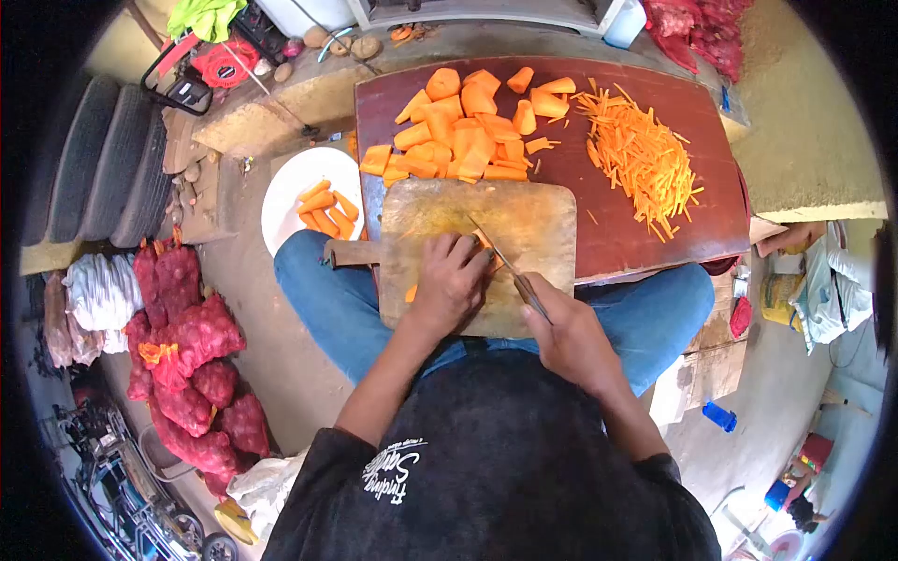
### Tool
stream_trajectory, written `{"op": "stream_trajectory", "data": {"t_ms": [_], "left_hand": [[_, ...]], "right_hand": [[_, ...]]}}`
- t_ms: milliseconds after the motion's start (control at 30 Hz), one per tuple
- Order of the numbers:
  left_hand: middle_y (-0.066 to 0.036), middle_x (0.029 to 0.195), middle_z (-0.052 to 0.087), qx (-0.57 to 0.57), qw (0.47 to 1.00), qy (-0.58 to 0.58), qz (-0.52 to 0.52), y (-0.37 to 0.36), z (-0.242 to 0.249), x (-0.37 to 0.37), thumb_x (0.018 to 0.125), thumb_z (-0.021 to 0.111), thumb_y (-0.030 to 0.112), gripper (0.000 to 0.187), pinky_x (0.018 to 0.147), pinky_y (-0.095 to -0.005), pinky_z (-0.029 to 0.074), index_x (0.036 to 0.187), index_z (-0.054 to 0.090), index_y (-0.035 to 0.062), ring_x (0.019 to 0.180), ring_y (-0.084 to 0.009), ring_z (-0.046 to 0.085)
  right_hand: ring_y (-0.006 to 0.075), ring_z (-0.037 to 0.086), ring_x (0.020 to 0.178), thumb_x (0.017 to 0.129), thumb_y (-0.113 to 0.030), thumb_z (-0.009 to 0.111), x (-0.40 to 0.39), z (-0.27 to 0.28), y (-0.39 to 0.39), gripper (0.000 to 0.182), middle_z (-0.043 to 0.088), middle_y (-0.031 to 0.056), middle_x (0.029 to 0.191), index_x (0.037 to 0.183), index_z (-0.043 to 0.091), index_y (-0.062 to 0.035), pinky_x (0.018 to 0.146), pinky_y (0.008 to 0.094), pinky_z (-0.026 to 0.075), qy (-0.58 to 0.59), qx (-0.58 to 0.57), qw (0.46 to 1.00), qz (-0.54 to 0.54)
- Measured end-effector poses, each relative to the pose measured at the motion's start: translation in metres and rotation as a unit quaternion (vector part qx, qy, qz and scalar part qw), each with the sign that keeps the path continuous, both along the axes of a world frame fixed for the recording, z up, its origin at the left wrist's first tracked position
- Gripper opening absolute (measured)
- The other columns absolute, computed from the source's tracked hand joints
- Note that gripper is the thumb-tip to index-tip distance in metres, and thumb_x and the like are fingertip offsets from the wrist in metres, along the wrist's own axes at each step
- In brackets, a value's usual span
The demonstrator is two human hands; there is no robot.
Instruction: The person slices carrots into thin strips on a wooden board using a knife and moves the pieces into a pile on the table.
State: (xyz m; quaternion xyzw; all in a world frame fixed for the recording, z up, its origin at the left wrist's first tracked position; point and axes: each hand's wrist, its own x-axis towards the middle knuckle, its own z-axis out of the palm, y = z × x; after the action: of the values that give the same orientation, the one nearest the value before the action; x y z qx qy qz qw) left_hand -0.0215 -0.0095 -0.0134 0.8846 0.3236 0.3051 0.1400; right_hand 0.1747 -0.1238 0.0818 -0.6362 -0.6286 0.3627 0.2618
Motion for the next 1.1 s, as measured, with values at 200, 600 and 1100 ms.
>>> {"op": "stream_trajectory", "data": {"t_ms": [200,600,1100], "left_hand": [[-0.01,0.106,0.067,0.023,1.0,-0.003,-0.006,0.002,0.0,-0.001,0.081,0.083,0.013,0.028,0.091,-0.0486,0.046,0.107,0.075,0.0059,0.106,-0.0332,0.062],[-0.011,0.107,0.067,0.005,1.0,-0.024,-0.002,0.001,-0.01,-0.003,0.08,0.081,0.008,0.03,0.094,-0.0489,0.047,0.11,0.076,0.0031,0.106,-0.034,0.062],[-0.014,0.103,0.064,-0.02,0.999,-0.039,0.005,-0.003,0.0,-0.006,0.079,0.077,0.003,0.024,0.091,-0.0477,0.048,0.103,0.073,0.0007,0.104,-0.0355,0.061]], "right_hand": [[0.0557,0.07,0.108,0.106,-0.012,0.066,-0.009,-0.013,0.021,0.042,0.072,0.0337,0.113,0.146,0.056,-0.0006,0.088,0.0576,0.057,0.018,0.039,0.999,-0.011],[0.0558,0.07,0.108,0.107,-0.015,0.063,-0.009,-0.002,0.031,0.039,0.073,0.034,0.114,0.144,0.054,-0.0031,0.089,0.0629,0.057,0.01,0.031,0.999,-0.005],[0.0564,0.07,0.108,0.108,-0.017,0.064,-0.012,0.002,0.013,0.039,0.074,0.0337,0.112,0.144,0.057,-0.0045,0.088,0.0614,0.057,0.005,-0.003,1.0,-0.008]]}}
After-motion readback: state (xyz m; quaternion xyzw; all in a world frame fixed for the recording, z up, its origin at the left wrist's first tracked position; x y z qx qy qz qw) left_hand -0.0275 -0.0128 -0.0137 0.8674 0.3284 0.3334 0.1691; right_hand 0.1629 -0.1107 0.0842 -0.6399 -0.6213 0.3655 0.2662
